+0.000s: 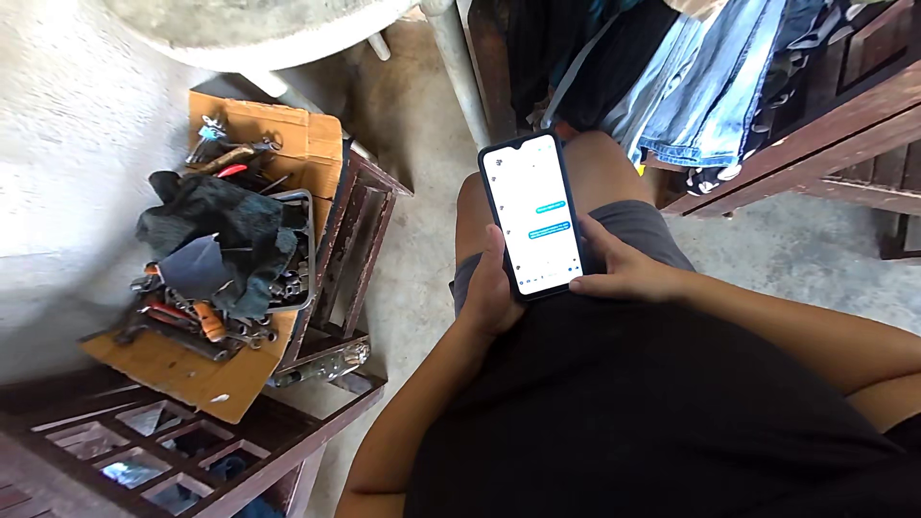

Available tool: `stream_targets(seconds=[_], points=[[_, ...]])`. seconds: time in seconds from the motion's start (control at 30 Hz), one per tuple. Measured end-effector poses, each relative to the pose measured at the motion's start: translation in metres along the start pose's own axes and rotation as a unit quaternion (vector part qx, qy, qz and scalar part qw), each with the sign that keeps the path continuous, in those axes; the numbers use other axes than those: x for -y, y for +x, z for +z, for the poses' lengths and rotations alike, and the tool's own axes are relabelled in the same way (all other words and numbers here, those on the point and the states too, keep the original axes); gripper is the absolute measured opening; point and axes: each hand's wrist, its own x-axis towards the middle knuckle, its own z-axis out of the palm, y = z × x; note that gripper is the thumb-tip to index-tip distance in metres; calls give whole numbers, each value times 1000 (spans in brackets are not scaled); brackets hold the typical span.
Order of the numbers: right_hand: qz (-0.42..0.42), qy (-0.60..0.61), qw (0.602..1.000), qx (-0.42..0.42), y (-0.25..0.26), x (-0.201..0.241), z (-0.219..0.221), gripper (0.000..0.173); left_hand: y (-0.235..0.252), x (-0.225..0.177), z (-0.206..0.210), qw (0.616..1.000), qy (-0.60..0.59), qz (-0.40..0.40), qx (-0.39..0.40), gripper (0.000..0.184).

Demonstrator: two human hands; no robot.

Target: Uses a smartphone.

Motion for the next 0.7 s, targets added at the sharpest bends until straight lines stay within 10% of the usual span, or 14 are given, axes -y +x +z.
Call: stream_targets(seconds=[0.7], points=[[17, 22, 1000, -3, 0, 1, 2, 81, -3, 4, 3, 998, -14, 3, -62, 48]])
